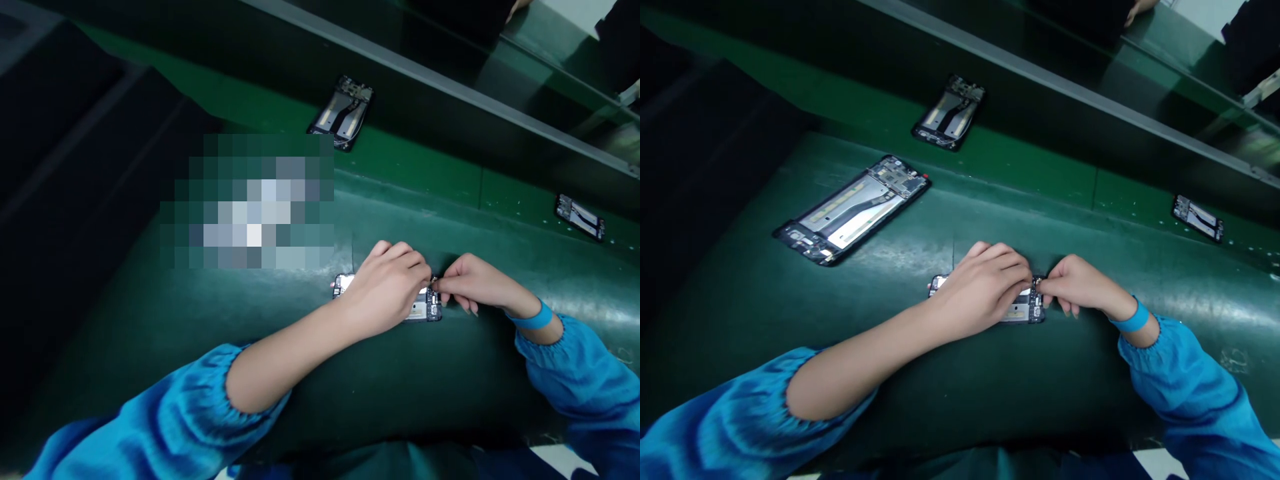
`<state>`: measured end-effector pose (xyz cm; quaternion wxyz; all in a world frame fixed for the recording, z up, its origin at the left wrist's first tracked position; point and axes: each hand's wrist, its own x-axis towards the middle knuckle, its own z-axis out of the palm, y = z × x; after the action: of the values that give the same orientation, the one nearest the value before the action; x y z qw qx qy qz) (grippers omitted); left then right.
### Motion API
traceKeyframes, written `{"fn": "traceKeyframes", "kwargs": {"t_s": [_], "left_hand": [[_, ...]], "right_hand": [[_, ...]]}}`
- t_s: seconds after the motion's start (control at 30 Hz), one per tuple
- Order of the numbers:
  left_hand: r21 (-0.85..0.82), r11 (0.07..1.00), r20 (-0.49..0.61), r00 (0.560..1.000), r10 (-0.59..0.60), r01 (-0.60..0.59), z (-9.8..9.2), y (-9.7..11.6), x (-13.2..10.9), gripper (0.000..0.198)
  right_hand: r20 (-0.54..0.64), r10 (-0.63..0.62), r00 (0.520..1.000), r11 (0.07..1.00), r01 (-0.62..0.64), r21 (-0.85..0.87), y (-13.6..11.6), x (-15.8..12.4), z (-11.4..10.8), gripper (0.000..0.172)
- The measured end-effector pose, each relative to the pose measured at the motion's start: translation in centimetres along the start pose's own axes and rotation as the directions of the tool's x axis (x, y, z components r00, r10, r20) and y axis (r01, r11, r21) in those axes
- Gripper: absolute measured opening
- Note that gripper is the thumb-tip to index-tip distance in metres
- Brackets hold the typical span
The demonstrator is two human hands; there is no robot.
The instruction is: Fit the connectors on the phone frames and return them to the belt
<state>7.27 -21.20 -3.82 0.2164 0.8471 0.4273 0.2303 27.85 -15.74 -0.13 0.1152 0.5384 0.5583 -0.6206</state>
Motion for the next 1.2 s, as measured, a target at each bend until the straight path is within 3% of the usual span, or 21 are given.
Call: {"fn": "traceKeyframes", "kwargs": {"t_s": [0.23, 0.53, 0.7, 0.77, 0.87, 0.97, 1.0, 1.07, 1.13, 1.2], "left_hand": [[0.114, 0.993, 0.020, 0.999, 0.031, -0.033, 0.7, -0.1, 0.7, 0.020], [0.047, 0.998, 0.025, 0.999, 0.031, -0.032, 0.6, -0.2, 0.7, 0.019], [0.061, 0.998, 0.011, 1.000, 0.010, -0.011, 0.8, 0.0, 0.9, 0.018], [0.053, 0.998, -0.008, 1.000, -0.026, 0.026, 0.9, 0.1, 1.0, 0.018], [0.026, 0.993, -0.032, 0.993, -0.117, 0.118, 1.0, 0.5, 1.2, 0.014], [-0.008, 0.985, -0.026, 0.984, -0.175, 0.175, 0.9, 0.8, 1.2, 0.011], [-0.016, 0.983, -0.027, 0.983, -0.184, 0.183, 0.8, 0.8, 1.1, 0.011], [-0.012, 0.985, -0.046, 0.984, -0.173, 0.173, 0.1, 0.8, 0.3, 0.016], [0.025, 0.995, -0.064, 0.994, -0.091, 0.092, -0.7, 0.7, -0.9, 0.028], [0.084, 0.996, -0.039, 0.998, 0.044, -0.041, -1.5, 0.3, -2.2, 0.040]], "right_hand": [[-0.042, 0.052, 0.998, 0.998, -0.053, -0.038, -0.5, -0.4, 0.5, 0.033], [-0.012, 0.044, 0.999, 0.999, -0.044, 0.004, -0.3, -0.5, 0.3, 0.033], [-0.022, 0.076, 0.997, 0.995, -0.078, -0.055, -0.3, -0.2, 0.4, 0.032], [-0.067, 0.026, 0.997, 0.990, -0.035, -0.135, 0.1, -0.1, 0.6, 0.032], [-0.159, -0.147, 0.976, 0.962, 0.103, -0.254, 0.7, -0.4, 0.7, 0.032], [-0.189, -0.343, 0.920, 0.933, 0.311, -0.180, 1.0, -1.7, 0.2, 0.033], [-0.236, -0.422, 0.876, 0.906, 0.393, -0.158, 1.1, -2.2, 0.0, 0.033], [-0.386, -0.553, 0.738, 0.831, 0.517, -0.203, 1.5, -3.0, -0.2, 0.034], [-0.486, -0.611, 0.625, 0.787, 0.546, -0.287, 2.1, -3.4, 0.2, 0.033], [-0.486, -0.638, 0.597, 0.767, 0.547, -0.336, 3.0, -3.5, 1.1, 0.031]]}}
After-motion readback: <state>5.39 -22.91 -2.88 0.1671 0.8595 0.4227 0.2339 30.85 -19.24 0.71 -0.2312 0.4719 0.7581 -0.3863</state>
